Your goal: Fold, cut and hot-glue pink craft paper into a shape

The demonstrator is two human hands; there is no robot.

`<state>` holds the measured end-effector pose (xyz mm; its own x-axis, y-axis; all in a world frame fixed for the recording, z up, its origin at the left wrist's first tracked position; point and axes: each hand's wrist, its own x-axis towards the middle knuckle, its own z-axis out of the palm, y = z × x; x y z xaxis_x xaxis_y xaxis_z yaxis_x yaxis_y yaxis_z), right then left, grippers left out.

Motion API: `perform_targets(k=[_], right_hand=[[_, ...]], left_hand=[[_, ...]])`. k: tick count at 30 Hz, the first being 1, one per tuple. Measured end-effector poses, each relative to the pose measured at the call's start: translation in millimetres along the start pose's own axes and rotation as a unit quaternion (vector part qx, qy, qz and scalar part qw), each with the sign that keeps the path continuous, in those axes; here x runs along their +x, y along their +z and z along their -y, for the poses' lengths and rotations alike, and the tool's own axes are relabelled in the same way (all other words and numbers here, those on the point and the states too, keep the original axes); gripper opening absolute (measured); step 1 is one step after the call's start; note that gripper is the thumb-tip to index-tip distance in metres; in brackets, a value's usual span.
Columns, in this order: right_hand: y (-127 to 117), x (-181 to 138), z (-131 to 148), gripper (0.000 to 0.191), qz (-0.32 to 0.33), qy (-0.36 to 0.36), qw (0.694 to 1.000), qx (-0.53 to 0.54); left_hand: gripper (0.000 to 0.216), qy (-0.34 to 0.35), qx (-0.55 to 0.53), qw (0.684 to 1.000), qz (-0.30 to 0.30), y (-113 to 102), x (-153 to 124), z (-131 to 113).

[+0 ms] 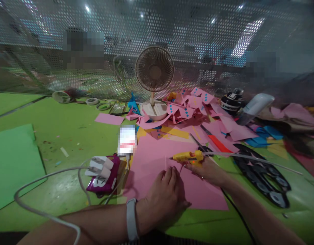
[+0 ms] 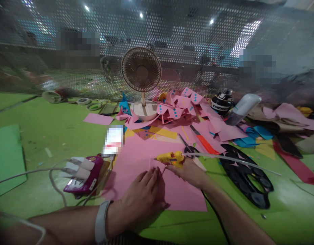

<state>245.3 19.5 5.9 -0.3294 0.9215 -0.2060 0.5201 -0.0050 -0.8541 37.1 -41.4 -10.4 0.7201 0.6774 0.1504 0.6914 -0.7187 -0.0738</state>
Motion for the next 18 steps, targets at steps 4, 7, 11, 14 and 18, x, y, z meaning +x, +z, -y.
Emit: perform_targets(k=[4, 7, 11, 14, 18], right_hand=[[0.8, -1.3, 6.1, 0.043, 0.007, -0.016, 1.0, 0.012], [2.0, -2.2, 12.2, 0.042, 0.009, -0.021, 1.0, 0.019], [1.8, -3.6, 21.2, 0.043, 0.003, 0.009, 0.999, -0.036], [-1.3, -4.4, 31.1, 0.044, 0.02, -0.005, 0.996, -0.085], [-7.6, -3.7, 43.8, 0.043, 0.037, -0.032, 0.989, -0.14]], left_hand=[[0.078, 0.005, 0.003, 1.0, 0.008, 0.9, 1.5, -0.5], [0.079, 0.009, -0.002, 1.0, 0.02, 0.4, 2.6, -1.0], [0.078, -0.001, -0.024, 0.999, 0.049, -6.8, 2.1, -1.0], [0.077, -0.001, -0.036, 0.997, 0.061, -11.9, 1.2, -1.0], [0.072, -0.003, -0.037, 0.999, 0.038, -9.0, 0.6, -1.5]])
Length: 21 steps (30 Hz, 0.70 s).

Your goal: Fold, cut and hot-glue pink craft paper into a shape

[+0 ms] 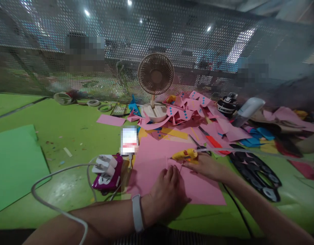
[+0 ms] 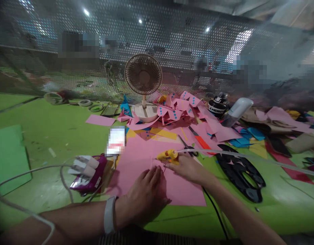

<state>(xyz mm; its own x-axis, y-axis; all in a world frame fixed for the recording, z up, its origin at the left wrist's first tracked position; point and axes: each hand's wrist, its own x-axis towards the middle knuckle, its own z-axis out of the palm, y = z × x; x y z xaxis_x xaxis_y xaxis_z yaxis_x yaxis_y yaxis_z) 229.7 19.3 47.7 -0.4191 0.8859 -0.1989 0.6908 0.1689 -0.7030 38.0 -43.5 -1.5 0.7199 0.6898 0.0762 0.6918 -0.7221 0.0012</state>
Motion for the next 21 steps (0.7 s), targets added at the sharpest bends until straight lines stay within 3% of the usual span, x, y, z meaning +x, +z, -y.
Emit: perform_targets(k=[5, 10, 13, 15, 21], right_hand=[[-11.1, -5.2, -0.5, 0.043, -0.019, -0.005, 0.999, -0.032], [-29.3, -34.2, -17.6, 0.046, -0.135, -0.026, 0.99, 0.038], [-40.9, -59.2, -43.2, 0.039, -0.176, 0.003, 0.984, 0.012], [-47.4, -75.2, -67.8, 0.034, -0.216, 0.029, 0.974, -0.067], [-70.4, -112.7, -140.2, 0.03, -0.267, 0.001, 0.93, -0.252]], left_hand=[[0.07, 0.01, 0.006, 1.0, -0.029, 7.0, -0.3, 0.4], [0.072, 0.003, -0.008, 0.999, -0.033, 9.1, -0.7, 0.6], [0.071, 0.006, 0.005, 0.999, -0.042, 13.2, -0.6, 1.8], [0.071, 0.013, 0.027, 0.998, -0.046, 15.4, -0.4, 2.9], [0.066, 0.022, 0.074, 0.997, -0.022, 12.0, 4.4, 4.8]])
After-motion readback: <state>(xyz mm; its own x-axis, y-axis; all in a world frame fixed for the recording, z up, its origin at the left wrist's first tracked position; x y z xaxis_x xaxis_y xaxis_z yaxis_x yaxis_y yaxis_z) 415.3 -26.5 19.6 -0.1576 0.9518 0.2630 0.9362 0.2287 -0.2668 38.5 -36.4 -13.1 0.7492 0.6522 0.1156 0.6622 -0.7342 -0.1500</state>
